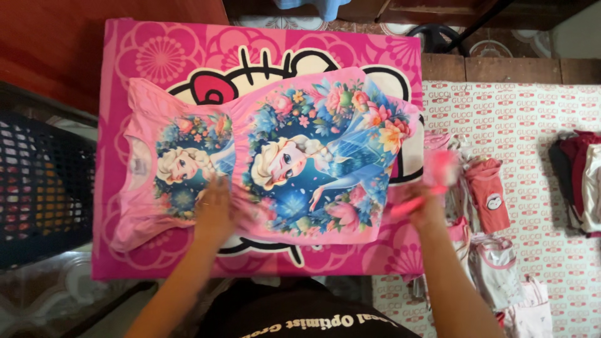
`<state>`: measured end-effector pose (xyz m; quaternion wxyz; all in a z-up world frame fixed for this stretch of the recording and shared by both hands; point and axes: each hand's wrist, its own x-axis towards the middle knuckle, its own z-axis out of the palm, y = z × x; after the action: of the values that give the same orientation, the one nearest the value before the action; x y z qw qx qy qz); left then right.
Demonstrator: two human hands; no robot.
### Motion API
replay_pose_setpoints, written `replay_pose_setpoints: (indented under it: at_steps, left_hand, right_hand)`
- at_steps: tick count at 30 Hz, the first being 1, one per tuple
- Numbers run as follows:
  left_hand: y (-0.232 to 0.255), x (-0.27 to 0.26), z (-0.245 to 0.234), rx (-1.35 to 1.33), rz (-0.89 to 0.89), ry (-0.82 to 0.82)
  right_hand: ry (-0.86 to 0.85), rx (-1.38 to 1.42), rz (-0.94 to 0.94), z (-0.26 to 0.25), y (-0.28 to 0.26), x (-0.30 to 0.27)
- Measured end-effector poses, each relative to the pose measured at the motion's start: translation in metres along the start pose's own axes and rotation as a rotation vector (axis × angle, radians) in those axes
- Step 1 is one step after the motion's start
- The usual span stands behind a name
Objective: The person uses a lint roller to clean a polka dot top and a pink dress with character illustrations, then folds the dress into a small bundle.
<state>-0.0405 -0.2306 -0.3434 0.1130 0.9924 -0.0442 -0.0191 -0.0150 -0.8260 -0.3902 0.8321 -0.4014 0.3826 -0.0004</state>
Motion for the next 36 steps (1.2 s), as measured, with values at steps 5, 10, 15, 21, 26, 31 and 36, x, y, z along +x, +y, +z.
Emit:
replay_pose_setpoints:
  at_steps: [5, 10, 15, 21, 26, 31, 36]
  left_hand:
    - [-0.100, -0.015, -0.027, 0.229, -0.383, 0.154]
    - [-0.201, -0.031, 0.000, -0.239, -0.866, -0.064]
    - [-0.241, -0.045, 0.038, -1.160, -0.847, -0.104]
    - [-0.234, 0.021, -0.001, -1.907, -1.108, -0.169]
    - [-0.228, 0.119, -0.066, -2.140, -0.918, -0.099]
    - [-0.200, 0.251, -0.208, -2.323, -0.166, -0.064]
    - [-0.140, 0.261, -0.371, -2.345, -0.245, 0.131]
  right_hand:
    - [0.001, -0.480, -0.102, 0.040, 0.075, -0.107]
    - [0.064, -0.528, -0.152, 0.053, 0.127, -0.122]
    - [-0.140, -0.159, -0.043, 0.054, 0.119, -0.121]
    - [-0.171, 0.036, 0.150, 0.083, 0.059, -0.124]
    - [-0.081, 0.137, -0.081, 0.166, -0.048, -0.062]
    - [-0.275, 0.215, -0.517, 0.292, -0.234, -0.046]
    - [-0.440, 0.121, -0.854, 0.357, -0.341, -0.123]
